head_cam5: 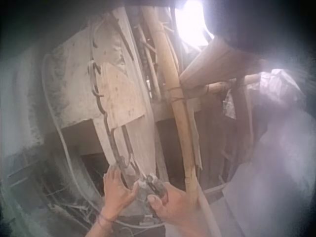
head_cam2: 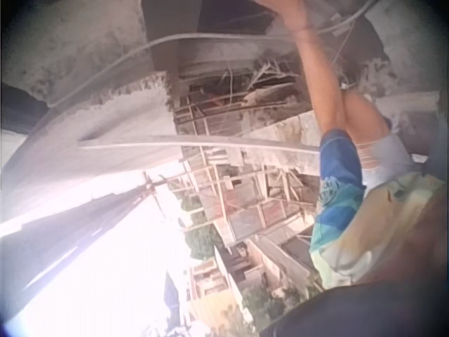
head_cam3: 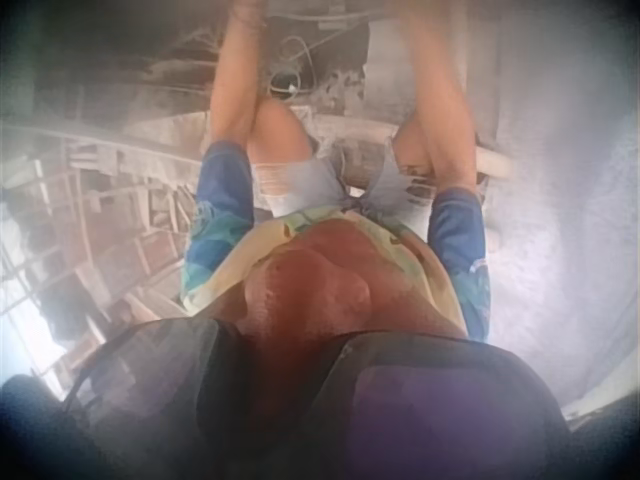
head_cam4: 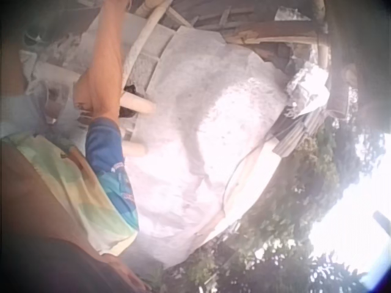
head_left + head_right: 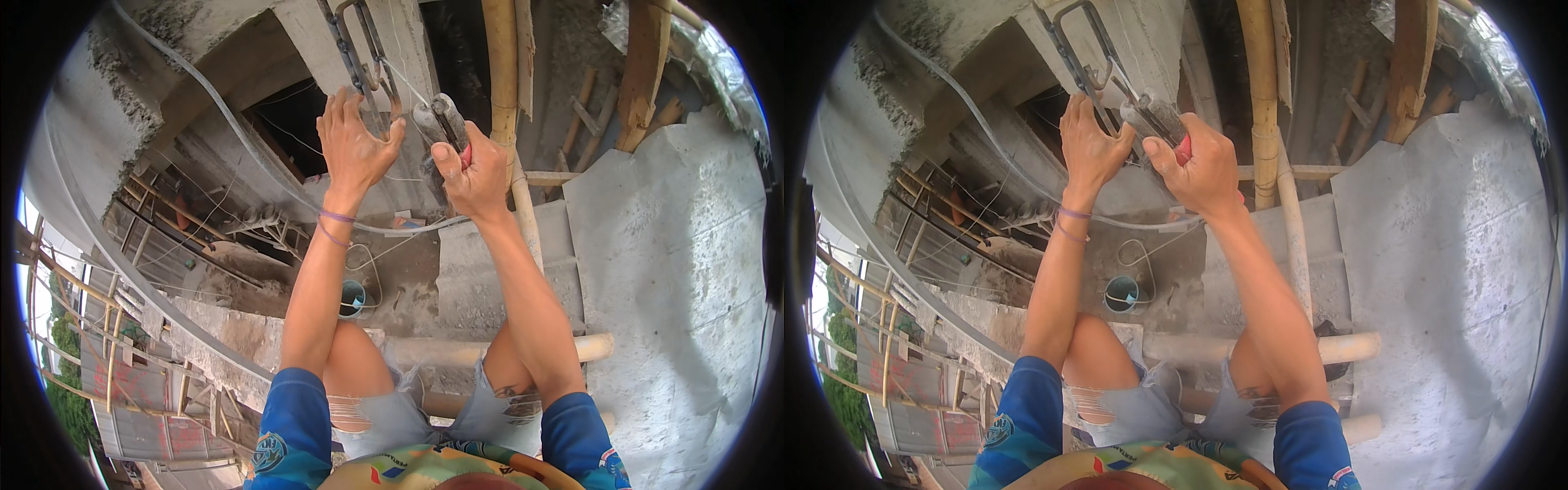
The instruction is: The person welds metal bars attached to a concrete structure using a handheld welding torch. They repeatedly position the torch, create sparks, and adjust the metal pieces while working on a construction site.
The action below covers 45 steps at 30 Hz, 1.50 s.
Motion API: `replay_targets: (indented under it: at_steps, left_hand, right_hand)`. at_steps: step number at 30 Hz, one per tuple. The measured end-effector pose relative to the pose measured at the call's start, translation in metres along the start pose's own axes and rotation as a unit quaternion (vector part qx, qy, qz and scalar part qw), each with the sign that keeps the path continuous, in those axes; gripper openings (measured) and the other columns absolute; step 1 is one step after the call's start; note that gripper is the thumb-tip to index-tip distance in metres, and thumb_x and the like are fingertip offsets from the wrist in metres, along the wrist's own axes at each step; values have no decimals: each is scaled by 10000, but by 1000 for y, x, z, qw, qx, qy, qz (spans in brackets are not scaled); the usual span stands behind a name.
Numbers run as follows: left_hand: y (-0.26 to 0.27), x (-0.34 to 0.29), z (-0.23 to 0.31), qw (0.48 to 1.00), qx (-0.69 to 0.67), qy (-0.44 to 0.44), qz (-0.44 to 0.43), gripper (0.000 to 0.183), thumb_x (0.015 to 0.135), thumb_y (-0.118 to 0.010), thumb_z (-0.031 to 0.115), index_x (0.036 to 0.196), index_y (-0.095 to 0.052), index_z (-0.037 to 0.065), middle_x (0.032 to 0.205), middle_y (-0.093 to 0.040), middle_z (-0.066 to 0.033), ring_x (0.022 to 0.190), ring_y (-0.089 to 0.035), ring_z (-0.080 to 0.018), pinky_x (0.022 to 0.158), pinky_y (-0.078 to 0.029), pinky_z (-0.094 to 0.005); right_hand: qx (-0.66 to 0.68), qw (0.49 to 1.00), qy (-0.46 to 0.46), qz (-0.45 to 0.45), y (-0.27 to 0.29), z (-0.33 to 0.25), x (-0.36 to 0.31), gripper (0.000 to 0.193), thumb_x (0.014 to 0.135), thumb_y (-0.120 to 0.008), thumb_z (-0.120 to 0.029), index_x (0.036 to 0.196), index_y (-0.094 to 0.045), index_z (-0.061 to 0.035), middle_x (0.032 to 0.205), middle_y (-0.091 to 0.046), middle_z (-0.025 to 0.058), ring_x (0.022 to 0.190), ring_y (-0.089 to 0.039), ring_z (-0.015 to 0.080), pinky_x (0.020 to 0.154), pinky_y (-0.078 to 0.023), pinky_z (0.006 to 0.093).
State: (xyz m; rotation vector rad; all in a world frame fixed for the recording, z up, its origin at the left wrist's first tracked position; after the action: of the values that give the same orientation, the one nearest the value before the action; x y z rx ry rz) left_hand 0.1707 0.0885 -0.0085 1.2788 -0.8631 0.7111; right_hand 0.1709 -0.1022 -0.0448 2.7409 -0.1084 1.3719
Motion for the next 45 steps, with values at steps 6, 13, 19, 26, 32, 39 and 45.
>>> replay_targets:
  at_steps: [6,13,19,26,32,39,45]
  left_hand:
    - [-27,-8,-20,987,-84,101,-93,1133,749,-727,488,1487,-133,-135,1528,-224,-382,1471,-165,-482,1141,-188,-649]
    - [-28,-4,-18,984,-108,85,-116,1091,766,-698,473,1468,-168,-171,1503,-252,-405,1470,-183,-472,1161,-185,-609]
    - [-27,-4,-18,984,-105,76,-125,1050,774,-679,463,1459,-206,-176,1491,-282,-403,1469,-187,-471,1176,-184,-572]
    - [-25,-2,-17,982,-115,76,-130,1037,756,-683,437,1457,-222,-173,1491,-284,-401,1462,-204,-473,1188,-193,-531]
    - [-24,-2,-17,989,-63,52,-124,962,793,-646,344,1442,-190,-199,1473,-308,-404,1328,-382,-520,1131,-331,-450]
    - [-25,-2,-19,984,-114,68,-123,1035,742,-701,416,1451,-233,-175,1471,-310,-408,1450,-228,-477,1192,-205,-508]
    - [-26,0,-23,974,-132,97,-155,1037,729,-740,423,1489,-256,-90,1469,-389,-317,1422,-328,-406,1178,-247,-508]
  right_hand:
    - [20,999,-5,33,-12,13,-3,611,844,-679,-602,761,-581,-5,506,-452,58,465,-455,173,468,-394,314]
    - [-2,1000,-4,26,-10,15,3,598,842,-682,-585,811,-620,9,512,-467,65,475,-460,158,472,-396,311]
    - [-17,1000,4,15,-13,7,6,583,846,-679,-561,816,-617,18,513,-474,80,475,-485,193,478,-409,331]
    - [-32,999,7,13,-17,6,8,587,850,-679,-553,789,-596,24,504,-464,110,458,-485,236,466,-408,353]
    - [-57,998,12,12,-20,4,8,577,859,-679,-540,790,-597,27,503,-467,107,460,-492,237,465,-410,353]
    - [-45,999,13,3,-22,4,6,572,854,-687,-556,812,-614,10,515,-481,94,466,-505,230,467,-419,348]
    - [-74,997,35,6,-24,1,6,533,851,-705,-517,848,-616,9,533,-474,80,469,-494,215,458,-412,336]
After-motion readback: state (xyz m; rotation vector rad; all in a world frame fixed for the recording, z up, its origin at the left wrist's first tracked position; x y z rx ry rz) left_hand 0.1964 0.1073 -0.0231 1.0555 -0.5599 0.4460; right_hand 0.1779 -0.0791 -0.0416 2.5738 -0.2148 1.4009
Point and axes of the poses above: each hand's wrist, its own x-axis towards the middle knuckle, its own y-axis out of the back of the hand, z = x × y, the point moved 7 cm from there along x, towards the middle knuckle
